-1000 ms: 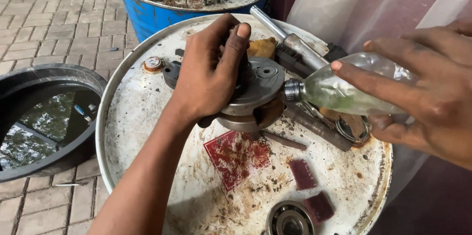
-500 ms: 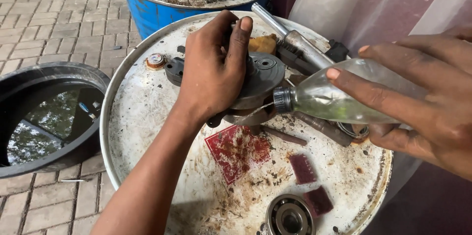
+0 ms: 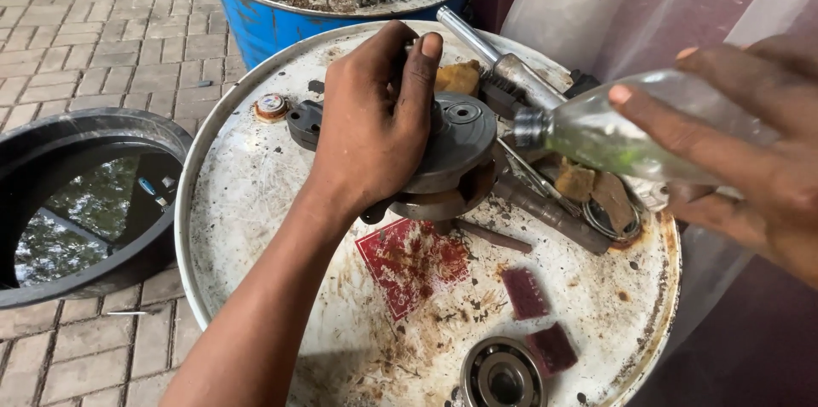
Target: The person scrubs a small metal mechanical part with a wire brush and a cloth, repeatedly applying liquid from a plastic bottle to aid cleaning. The part is rotated and wiped on multiple sides over the course of the clip.
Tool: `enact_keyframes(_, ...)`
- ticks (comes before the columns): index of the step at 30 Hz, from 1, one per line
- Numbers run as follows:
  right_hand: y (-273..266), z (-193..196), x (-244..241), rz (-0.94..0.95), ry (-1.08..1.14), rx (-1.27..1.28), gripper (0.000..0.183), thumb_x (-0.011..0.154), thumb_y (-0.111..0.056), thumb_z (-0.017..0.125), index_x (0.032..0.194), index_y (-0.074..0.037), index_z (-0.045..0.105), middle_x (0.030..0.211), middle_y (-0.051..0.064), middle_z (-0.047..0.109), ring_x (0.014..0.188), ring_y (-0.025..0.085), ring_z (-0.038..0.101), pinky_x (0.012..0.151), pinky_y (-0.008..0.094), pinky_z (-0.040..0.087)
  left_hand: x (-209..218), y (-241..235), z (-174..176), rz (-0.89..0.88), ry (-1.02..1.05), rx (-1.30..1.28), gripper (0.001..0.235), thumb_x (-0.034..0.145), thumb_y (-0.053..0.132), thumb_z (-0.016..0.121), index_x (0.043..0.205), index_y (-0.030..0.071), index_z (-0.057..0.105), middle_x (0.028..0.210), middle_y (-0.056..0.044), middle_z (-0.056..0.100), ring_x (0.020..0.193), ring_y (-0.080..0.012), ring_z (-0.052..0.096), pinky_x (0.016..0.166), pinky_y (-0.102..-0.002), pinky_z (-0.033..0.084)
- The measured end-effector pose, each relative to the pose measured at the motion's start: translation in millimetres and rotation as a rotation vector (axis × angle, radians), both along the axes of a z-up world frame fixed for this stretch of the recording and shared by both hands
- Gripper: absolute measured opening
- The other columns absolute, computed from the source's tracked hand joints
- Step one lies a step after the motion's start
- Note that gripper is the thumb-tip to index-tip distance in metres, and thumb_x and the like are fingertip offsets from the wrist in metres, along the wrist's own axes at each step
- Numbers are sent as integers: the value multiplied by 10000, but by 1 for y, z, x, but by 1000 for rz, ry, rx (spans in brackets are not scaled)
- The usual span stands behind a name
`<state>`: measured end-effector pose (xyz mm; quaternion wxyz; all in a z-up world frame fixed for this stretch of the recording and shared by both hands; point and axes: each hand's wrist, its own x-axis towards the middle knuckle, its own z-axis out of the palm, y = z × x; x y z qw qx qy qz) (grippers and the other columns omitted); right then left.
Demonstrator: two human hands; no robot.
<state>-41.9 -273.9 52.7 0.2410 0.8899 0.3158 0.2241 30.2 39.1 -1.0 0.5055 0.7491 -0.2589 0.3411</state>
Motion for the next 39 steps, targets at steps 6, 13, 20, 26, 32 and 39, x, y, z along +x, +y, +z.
enact_keyframes(6, -16, 4, 1, 30, -12, -18, 1036, 603, -190, 798, 1564, -297, 426, 1558, 101, 410, 1405, 383, 541, 1034, 530, 678, -7, -3, 4, -50, -58, 40, 431, 1085, 361, 409, 762, 79, 366, 648, -27, 343, 613, -145, 300, 574, -361, 245)
enact_keyframes(13, -24, 6, 14, -229, 1002, 1597, 491, 907, -319, 633, 1393, -318, 700, 1241, 277, 708, 427, 126, 585, 185, 209, 411, -13, -3, 9, -92, -73, 77, 402, 1092, 313, 407, 776, 66, 381, 672, -47, 387, 632, -166, 341, 590, -367, 271)
enact_keyframes(20, -29, 16, 8, 306, -52, -7, 886, 707, -256, 699, 1557, -253, 448, 1542, 137, 525, 1402, 341, 572, 1161, 555, 515, -18, -1, 15, -154, -7, 121, 390, 1090, 331, 418, 790, 82, 420, 671, -27, 404, 628, -140, 359, 574, -343, 278)
enact_keyframes(26, -42, 27, 22, 206, -71, -58, 1026, 609, -348, 695, 1597, -312, 424, 1482, 136, 558, 1357, 289, 603, 1150, 502, 509, -23, -5, 15, -148, -67, 190, 338, 1096, 275, 420, 833, 64, 424, 704, -64, 442, 644, -200, 399, 600, -384, 313)
enact_keyframes(32, -49, 28, 30, 163, -131, -27, 1093, 527, -343, 789, 1579, -346, 491, 1491, 152, 652, 1279, 342, 687, 1136, 528, 543, -24, -6, 15, -170, -74, 216, 336, 1098, 284, 417, 851, 58, 438, 729, -64, 448, 656, -198, 405, 608, -377, 327)
enact_keyframes(39, -31, 41, 32, 217, -139, -43, 928, 675, -399, 721, 1577, -364, 509, 1455, 145, 690, 1157, 305, 733, 1117, 514, 589, -27, -5, 19, -230, -73, 235, 321, 1094, 290, 426, 898, 42, 482, 775, -64, 477, 687, -193, 432, 633, -361, 349)
